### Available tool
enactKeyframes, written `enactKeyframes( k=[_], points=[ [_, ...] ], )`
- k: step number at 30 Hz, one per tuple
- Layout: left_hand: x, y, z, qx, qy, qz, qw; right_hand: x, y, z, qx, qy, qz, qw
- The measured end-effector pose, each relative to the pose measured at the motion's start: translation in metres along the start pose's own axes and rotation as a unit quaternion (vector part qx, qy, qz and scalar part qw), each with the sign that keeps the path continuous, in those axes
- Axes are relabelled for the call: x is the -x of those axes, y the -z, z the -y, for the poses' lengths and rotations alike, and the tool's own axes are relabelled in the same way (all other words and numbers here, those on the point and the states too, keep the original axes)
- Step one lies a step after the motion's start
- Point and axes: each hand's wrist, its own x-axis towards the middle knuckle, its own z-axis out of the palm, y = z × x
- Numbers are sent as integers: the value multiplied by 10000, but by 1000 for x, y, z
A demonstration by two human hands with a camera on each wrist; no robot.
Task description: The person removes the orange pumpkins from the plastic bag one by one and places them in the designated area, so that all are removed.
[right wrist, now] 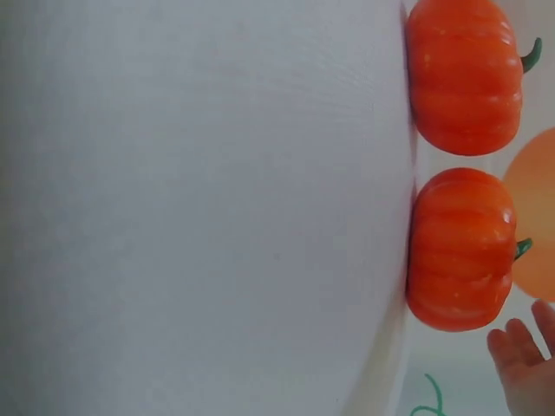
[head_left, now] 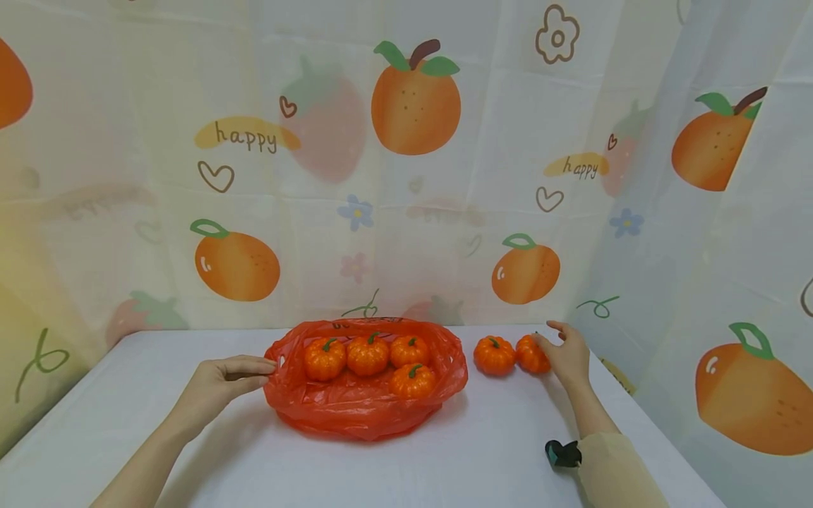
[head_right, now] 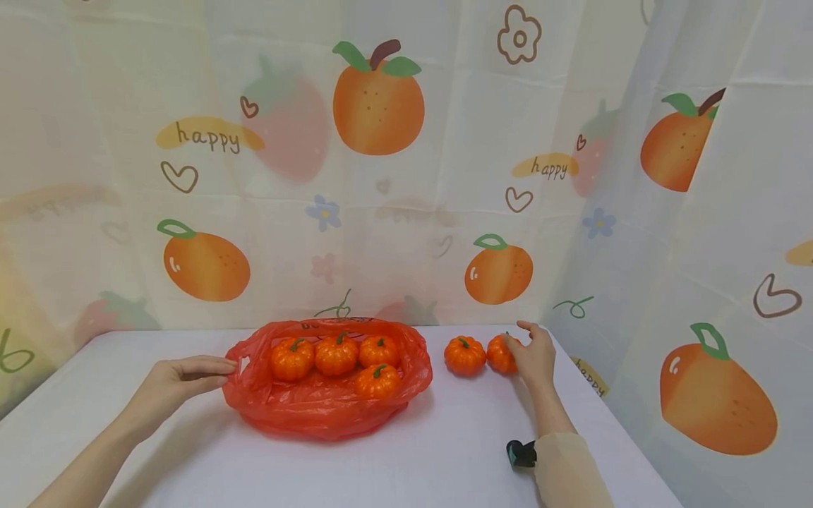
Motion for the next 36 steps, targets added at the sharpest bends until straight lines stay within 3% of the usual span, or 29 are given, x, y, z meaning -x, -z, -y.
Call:
enactKeyframes(
  k=[13,24,36],
  points=[
    [1,0,1,-57,40,-55,10000,-3,-3,19,-786,378,-251,9959],
    [1,0,3,-27,-17,-61,10000,6,-12,58,-984,738,217,9922],
    [1,1,2,-122,49,-90,9999,23,-26,95,-1421,1315,637,9790]
  ],
)
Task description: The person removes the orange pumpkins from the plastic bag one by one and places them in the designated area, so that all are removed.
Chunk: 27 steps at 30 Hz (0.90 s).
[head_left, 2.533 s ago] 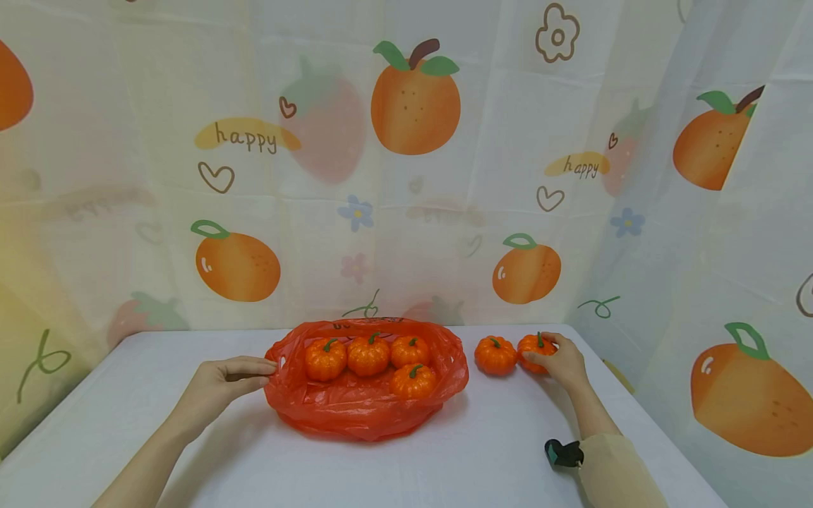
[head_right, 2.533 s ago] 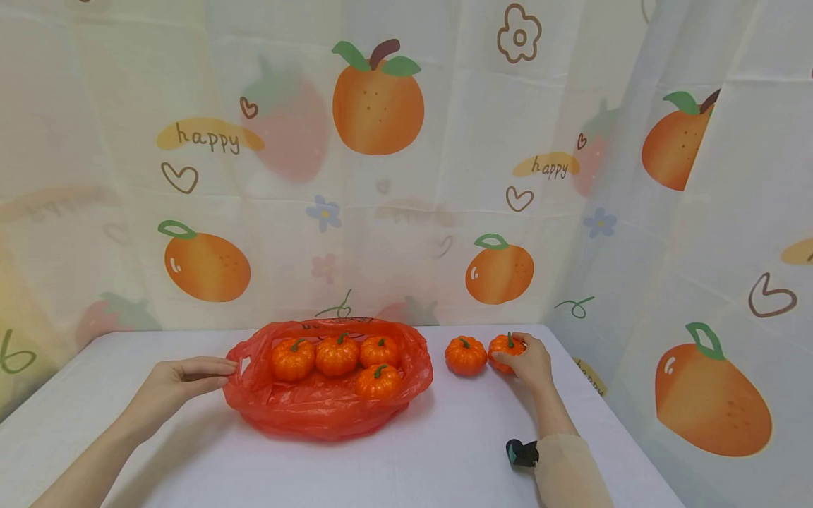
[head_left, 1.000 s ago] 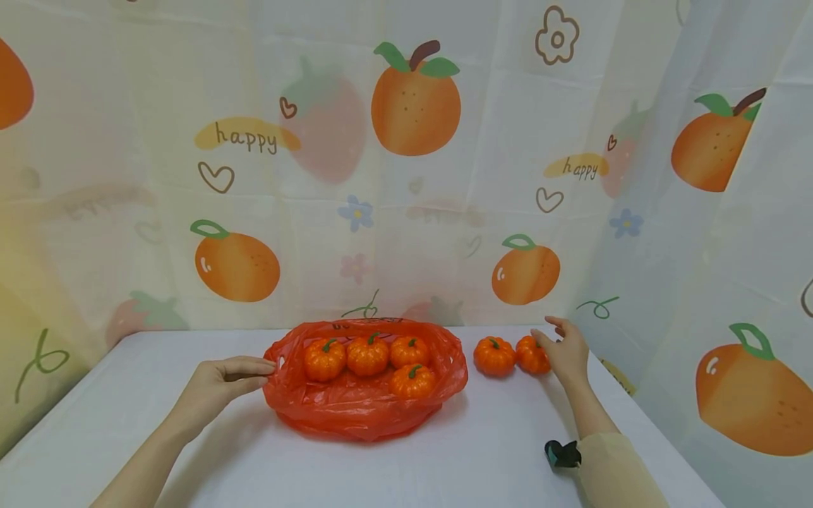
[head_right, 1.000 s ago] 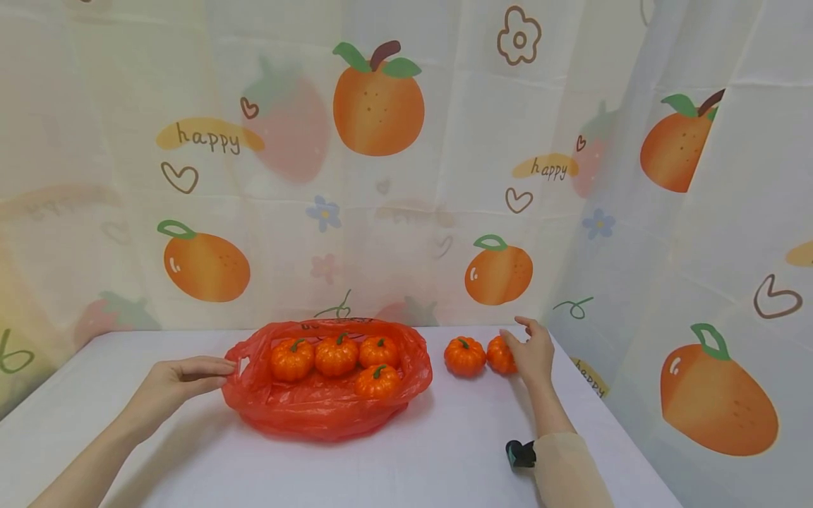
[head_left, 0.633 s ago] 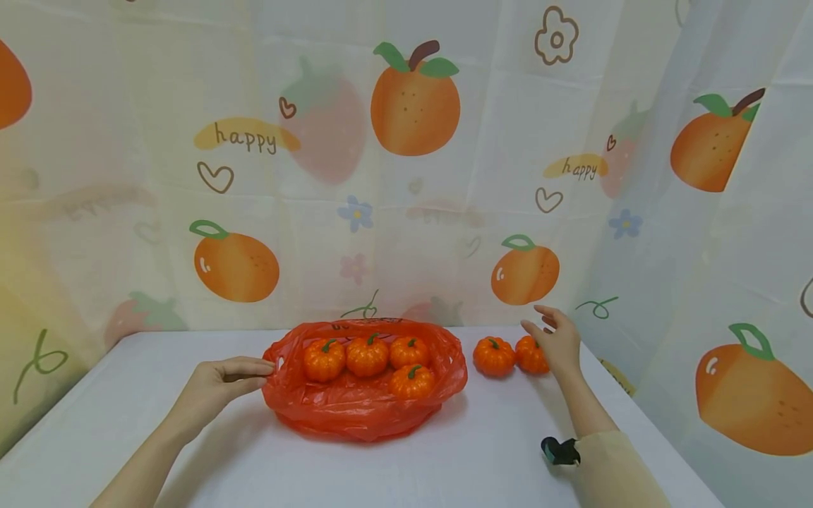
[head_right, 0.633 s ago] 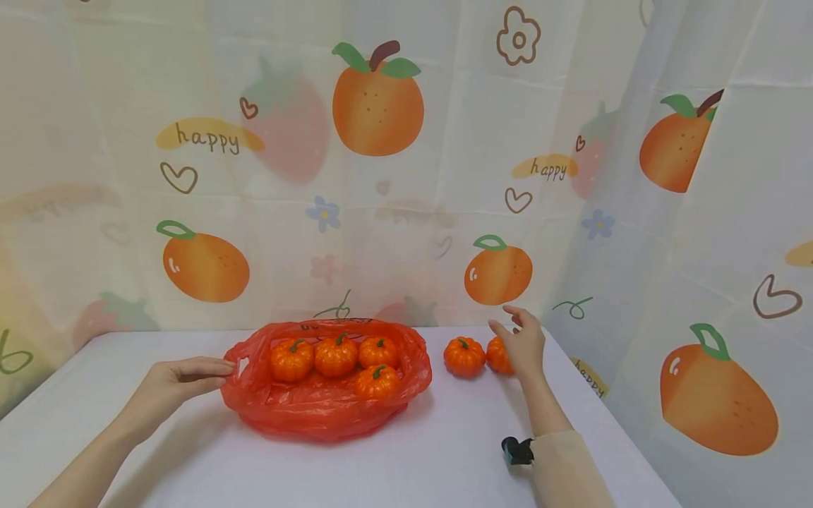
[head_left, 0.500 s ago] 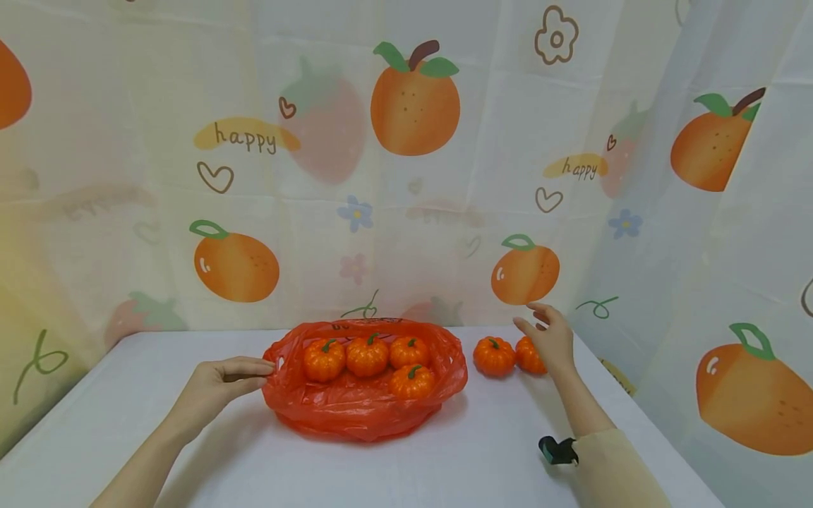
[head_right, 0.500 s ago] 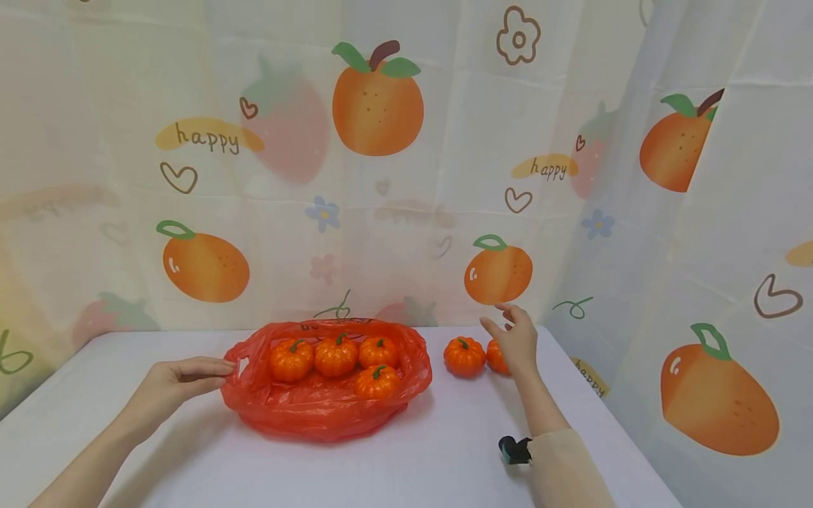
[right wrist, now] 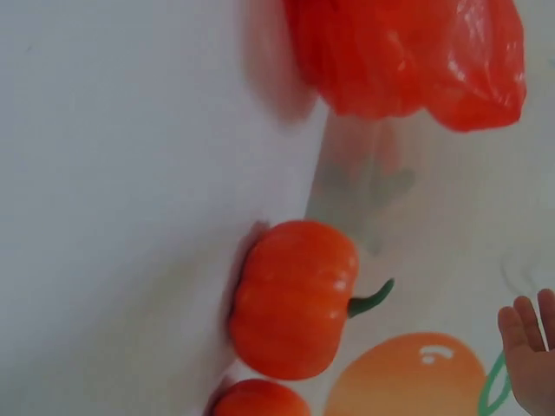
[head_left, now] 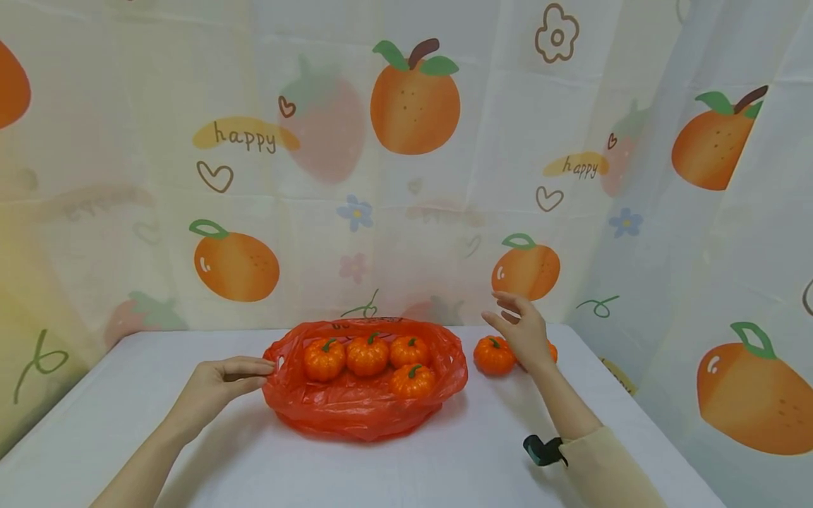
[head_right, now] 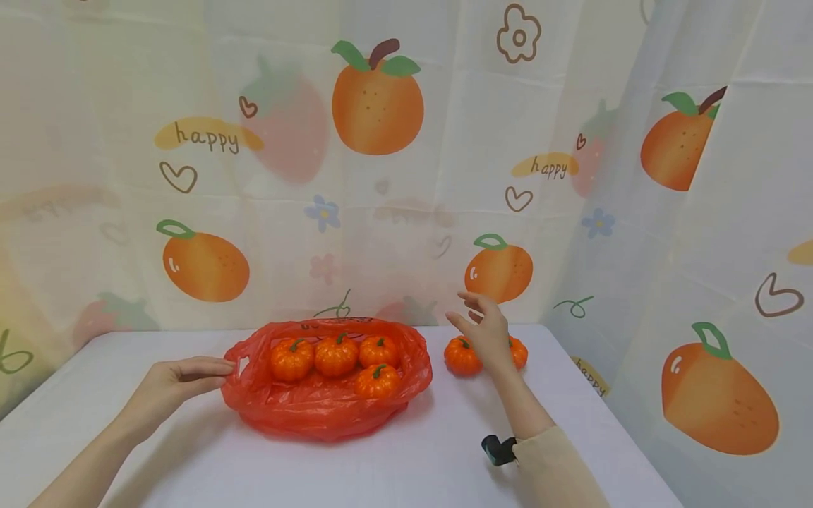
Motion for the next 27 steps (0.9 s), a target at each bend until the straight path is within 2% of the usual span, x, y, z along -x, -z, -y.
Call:
enactKeyframes(
  k=[4,9,16,23,27],
  points=[
    [0,0,-1,-66,21,-11,10000,5,-6,18,-192,108,319,9993],
    [0,0,-2,-76,28,2,10000,7,-17,29,-356,346,544,9973],
    [-1,0,-2,-44,60,-3,10000,14,-34,32,-409,628,878,9933],
    [0,0,-1,45,62,43,10000,23,-48,36,-392,703,1346,9876],
    [0,0,-2,50,76,57,9999,26,-55,36,-244,575,1577,9855]
  ],
)
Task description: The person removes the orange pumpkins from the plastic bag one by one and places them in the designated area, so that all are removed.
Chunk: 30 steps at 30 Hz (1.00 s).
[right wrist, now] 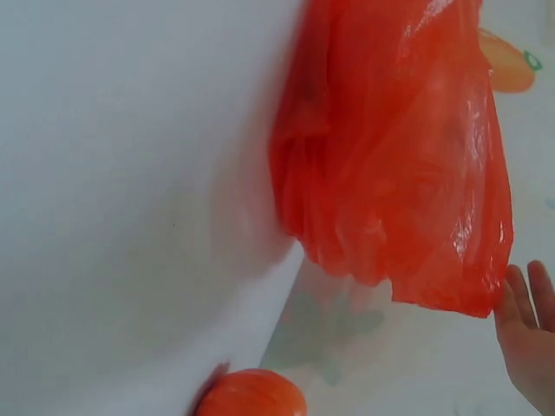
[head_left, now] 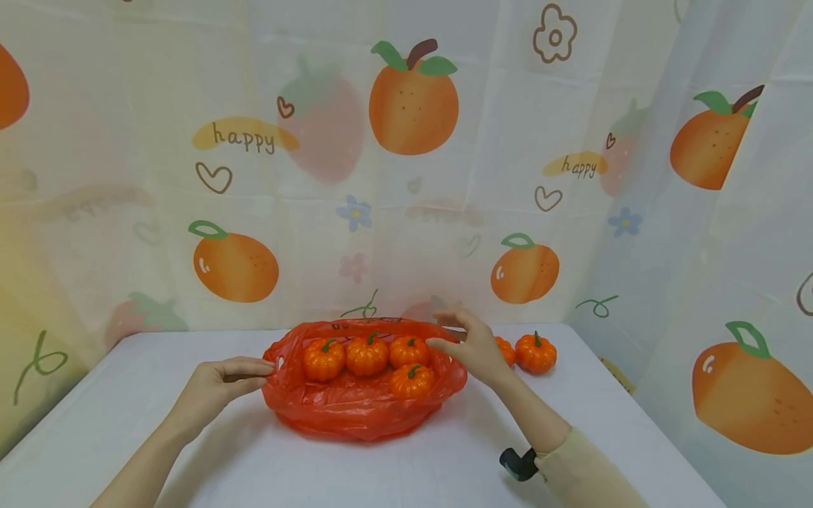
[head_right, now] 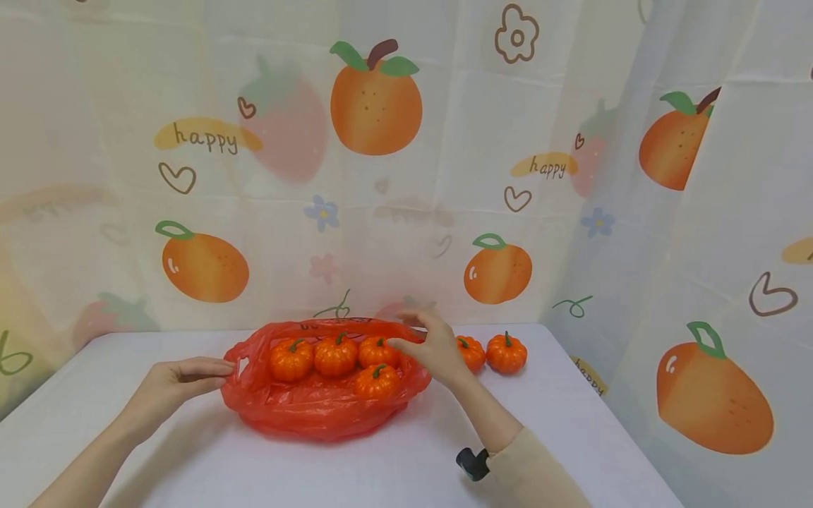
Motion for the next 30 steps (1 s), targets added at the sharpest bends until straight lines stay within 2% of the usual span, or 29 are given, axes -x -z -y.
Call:
enactKeyframes(
  k=[7,14,21,30],
  points=[
    [0,0,-1,-19,-30,-22,10000,0,-13,-2,242,-317,316,9987],
    [0,0,-1,-42,-8,-9,10000,2,-23,-2,481,-379,407,9973],
    [0,0,-1,17,-16,-11,10000,4,-33,-3,802,-766,465,9927],
    [1,0,0,47,-68,-9,10000,6,-39,-10,1091,-710,685,9891]
  ],
)
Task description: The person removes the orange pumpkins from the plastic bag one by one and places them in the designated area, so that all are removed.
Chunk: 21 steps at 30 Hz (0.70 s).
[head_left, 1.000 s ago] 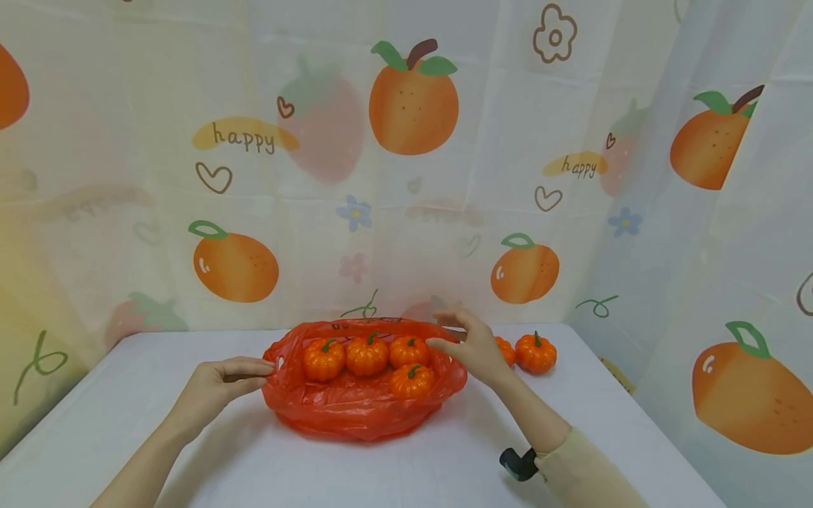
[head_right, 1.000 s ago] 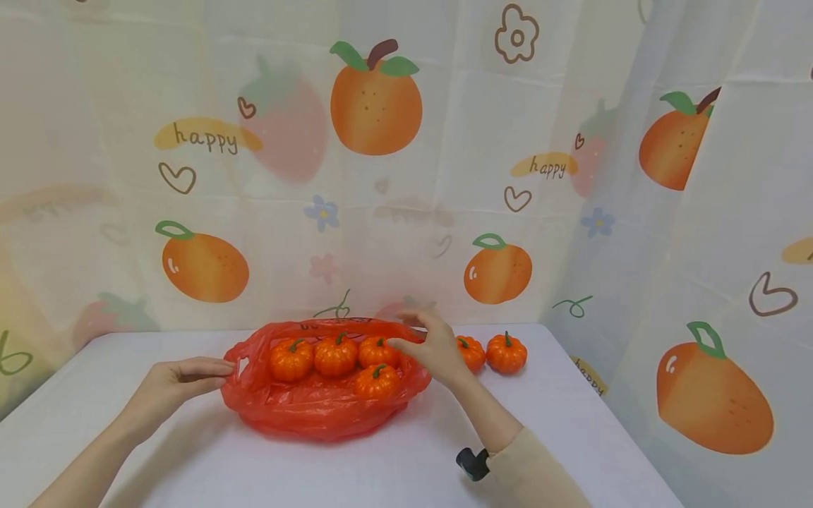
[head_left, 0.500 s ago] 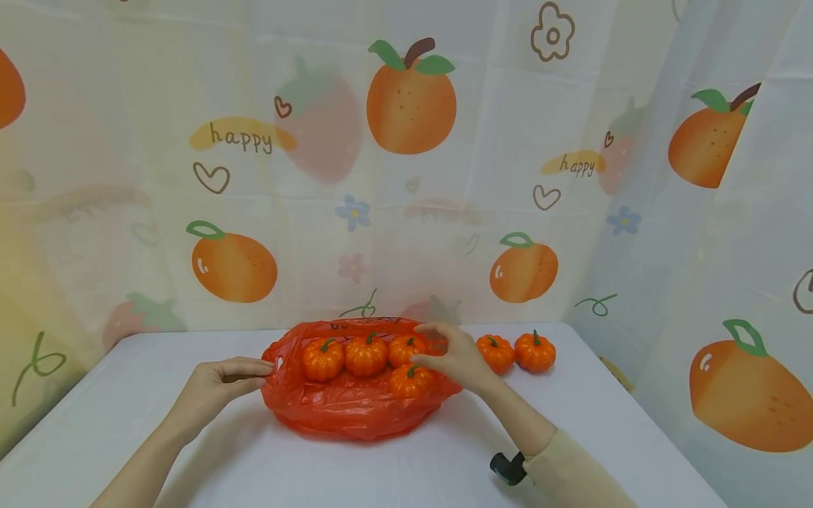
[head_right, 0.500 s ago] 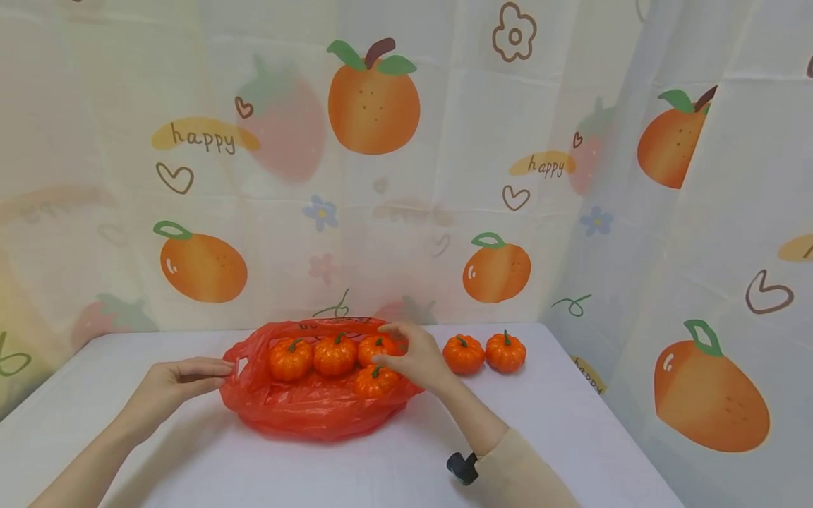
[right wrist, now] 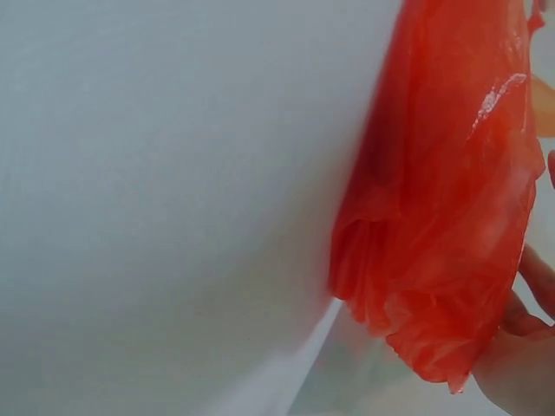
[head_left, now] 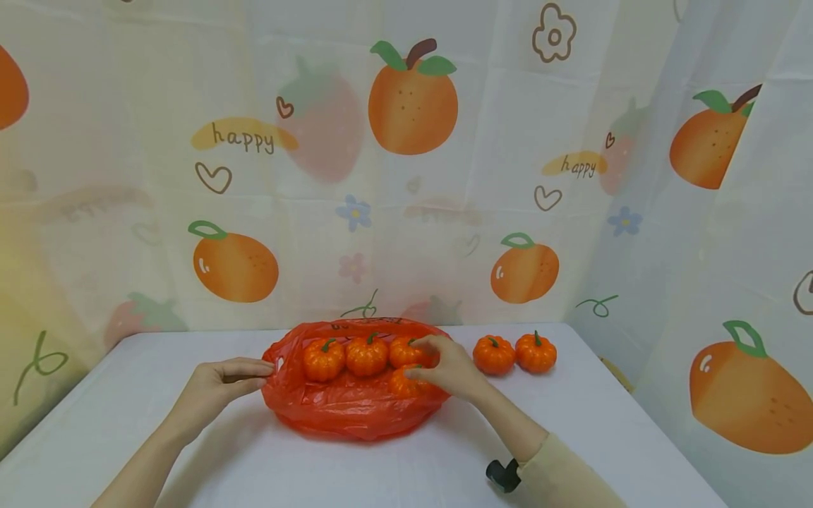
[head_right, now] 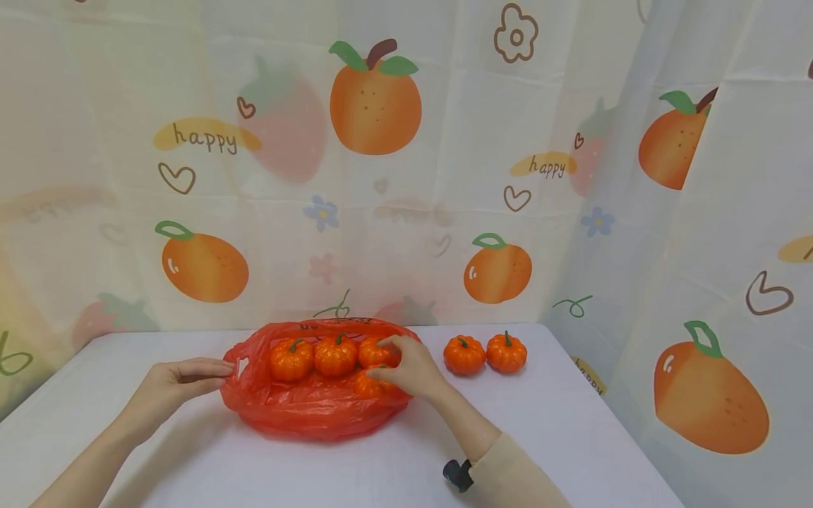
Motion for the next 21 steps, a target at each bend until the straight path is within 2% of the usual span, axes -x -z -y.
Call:
enactKeyframes(
  k=[8,21],
  points=[
    [0,0,0,-18,16,0,10000,-1,-4,-9,151,52,122,9998],
    [0,0,-1,-88,74,1,9999,1,-8,-9,249,90,336,9991]
  ],
)
